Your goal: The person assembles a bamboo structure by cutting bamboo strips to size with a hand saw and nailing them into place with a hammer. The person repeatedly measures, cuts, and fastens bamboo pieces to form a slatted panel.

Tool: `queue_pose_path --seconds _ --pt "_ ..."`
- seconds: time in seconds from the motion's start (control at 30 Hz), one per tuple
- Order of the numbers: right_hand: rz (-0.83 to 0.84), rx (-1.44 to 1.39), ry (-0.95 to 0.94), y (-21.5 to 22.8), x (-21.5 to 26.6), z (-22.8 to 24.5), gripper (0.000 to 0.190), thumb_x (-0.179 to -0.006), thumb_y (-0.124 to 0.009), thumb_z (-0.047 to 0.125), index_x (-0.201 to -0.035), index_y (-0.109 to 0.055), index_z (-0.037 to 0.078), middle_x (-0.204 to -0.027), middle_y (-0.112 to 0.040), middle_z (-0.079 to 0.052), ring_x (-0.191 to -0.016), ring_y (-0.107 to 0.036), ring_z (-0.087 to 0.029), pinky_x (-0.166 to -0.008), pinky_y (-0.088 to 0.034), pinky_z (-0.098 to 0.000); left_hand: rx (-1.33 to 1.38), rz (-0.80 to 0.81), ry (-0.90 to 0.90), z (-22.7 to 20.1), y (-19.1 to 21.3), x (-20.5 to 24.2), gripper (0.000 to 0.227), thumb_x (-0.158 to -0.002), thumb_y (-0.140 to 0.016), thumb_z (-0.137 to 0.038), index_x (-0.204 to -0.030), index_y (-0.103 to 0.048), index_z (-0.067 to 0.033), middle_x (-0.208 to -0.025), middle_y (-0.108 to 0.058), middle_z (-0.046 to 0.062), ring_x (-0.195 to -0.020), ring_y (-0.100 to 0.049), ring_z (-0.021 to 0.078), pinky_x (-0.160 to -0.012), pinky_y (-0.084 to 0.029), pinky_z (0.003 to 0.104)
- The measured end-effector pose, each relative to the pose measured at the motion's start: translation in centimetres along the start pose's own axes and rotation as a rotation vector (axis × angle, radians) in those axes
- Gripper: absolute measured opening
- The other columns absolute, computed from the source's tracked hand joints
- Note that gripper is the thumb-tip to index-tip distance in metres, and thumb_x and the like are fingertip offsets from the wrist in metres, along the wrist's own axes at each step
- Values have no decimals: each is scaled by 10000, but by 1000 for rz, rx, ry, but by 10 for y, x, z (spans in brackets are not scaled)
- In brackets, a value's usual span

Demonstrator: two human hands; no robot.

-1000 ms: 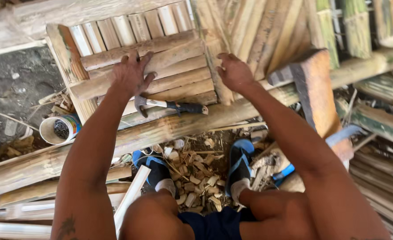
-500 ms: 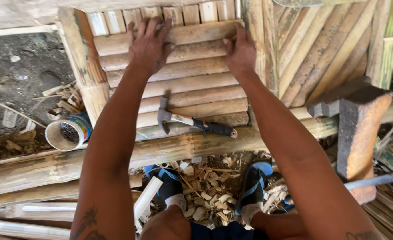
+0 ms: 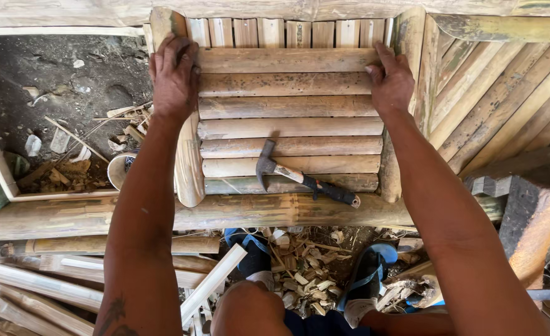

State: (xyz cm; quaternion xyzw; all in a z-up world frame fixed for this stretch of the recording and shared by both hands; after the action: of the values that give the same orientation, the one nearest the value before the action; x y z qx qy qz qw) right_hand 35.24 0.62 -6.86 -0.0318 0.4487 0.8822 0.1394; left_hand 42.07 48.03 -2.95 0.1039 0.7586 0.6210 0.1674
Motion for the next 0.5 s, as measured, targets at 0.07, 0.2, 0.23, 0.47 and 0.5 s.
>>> queue_pose_path --seconds 0.07,0.2,0.23,0.47,0.5 --pt "-8 30 -47 0 1 1 510 -966 -773 103 -1448 -654 220 -1065 -669 -39 -859 -714 -151 -790 -619 -289 -7 16 9 0 0 -2 518 -1055 -674 -151 -1557 -548 -170 -1583 -363 82 -1562 -234 269 -1275 -208 601" --pt "15 173 -106 1 3 7 506 -975 -793 145 -1456 -661 235 -1016 -623 -87 -762 -656 -242 -716 -605 -376 -9 58 38 -2 7 -4 550 -1027 -665 -141 -1564 -544 -151 -1585 -345 106 -1534 -212 303 -1219 -199 629" --pt "-14 159 -49 1 4 11 507 -957 -809 163 -1438 -667 234 -1043 -623 -81 -801 -663 -245 -730 -600 -387 -4 58 34 -2 9 -3 528 -1050 -659 -147 -1566 -548 -145 -1589 -340 112 -1529 -206 314 -1212 -199 634" --pt "-110 216 109 3 7 30 493 -950 -834 143 -1416 -705 243 -1170 -592 -69 -981 -652 -263 -775 -581 -415 84 -2 111 -1 7 1 509 -1026 -637 -95 -1530 -569 -112 -1666 -275 128 -1558 -145 400 -1271 -250 593" --pt "-141 227 142 3 6 33 495 -949 -831 122 -1414 -709 242 -1196 -591 -61 -1021 -652 -257 -793 -586 -406 68 1 108 0 7 0 498 -1033 -636 -98 -1527 -569 -102 -1667 -275 133 -1559 -138 406 -1269 -247 598"
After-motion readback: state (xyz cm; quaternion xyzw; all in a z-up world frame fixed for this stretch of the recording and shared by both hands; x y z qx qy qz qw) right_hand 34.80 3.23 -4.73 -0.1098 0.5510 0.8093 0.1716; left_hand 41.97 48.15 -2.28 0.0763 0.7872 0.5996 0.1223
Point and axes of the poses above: each hand's wrist, its own x-axis away from the middle knuckle, its own y-axis out of the back of the hand, z = x × y, the point moved 2 cm from there along -x, towards the middle knuckle
